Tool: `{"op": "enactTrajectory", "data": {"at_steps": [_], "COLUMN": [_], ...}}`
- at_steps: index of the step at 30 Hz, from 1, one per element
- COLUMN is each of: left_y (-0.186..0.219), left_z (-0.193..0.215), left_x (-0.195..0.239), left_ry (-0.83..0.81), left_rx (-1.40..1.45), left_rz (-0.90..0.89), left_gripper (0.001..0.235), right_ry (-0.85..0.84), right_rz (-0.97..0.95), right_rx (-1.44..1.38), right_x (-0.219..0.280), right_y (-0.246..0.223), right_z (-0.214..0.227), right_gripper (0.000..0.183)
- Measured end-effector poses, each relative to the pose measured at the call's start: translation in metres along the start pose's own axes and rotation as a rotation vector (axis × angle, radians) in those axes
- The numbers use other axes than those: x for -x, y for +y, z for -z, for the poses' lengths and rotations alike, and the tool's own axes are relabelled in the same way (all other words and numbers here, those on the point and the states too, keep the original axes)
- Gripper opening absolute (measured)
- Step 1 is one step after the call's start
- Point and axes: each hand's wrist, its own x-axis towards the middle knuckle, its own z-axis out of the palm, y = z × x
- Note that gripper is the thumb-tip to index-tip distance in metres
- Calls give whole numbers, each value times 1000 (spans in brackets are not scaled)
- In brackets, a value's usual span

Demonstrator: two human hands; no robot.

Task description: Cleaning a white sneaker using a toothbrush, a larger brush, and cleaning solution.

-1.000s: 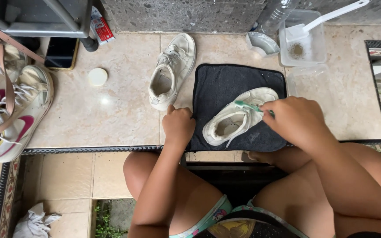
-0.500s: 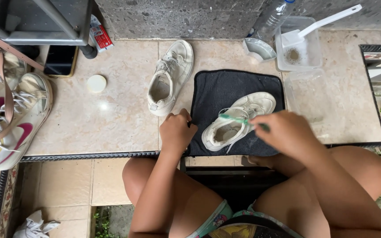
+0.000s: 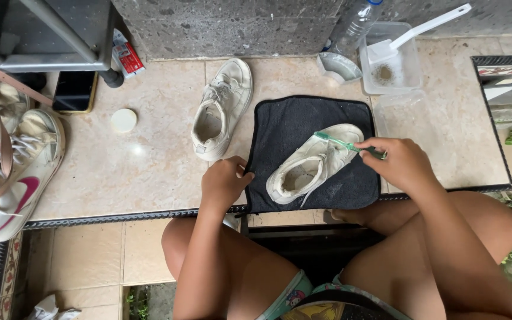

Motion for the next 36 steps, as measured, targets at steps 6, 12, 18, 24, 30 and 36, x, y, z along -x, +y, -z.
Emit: {"op": "enactTrajectory", "data": {"at_steps": [6, 12, 18, 24, 30, 36], "left_y": [1, -15, -18, -15, -12, -22], "left_z": [4, -15, -13, -9, -7, -8], "left_x": [0, -10, -9, -8, -8, -13], "left_ry": [-17, 3, -2, -21, -26, -63], "left_rx": [30, 4, -7, -57, -38, -1], "left_rz": [31, 57, 48, 71, 107, -37], "left_gripper": [25, 19, 18, 25, 27, 22], "right_ry": [73, 367, 261, 216, 232, 315], "right_rz": [82, 141, 152, 163, -73, 98], "right_rx": [-211, -53, -76, -150, -271, -27], "right_x": [27, 3, 21, 50, 52, -74], "right_y": [-11, 105, 93, 61, 71, 124], "right_z": [-21, -53, -65, -65, -22, 34], "right_gripper": [27, 28, 32, 30, 33, 32]}}
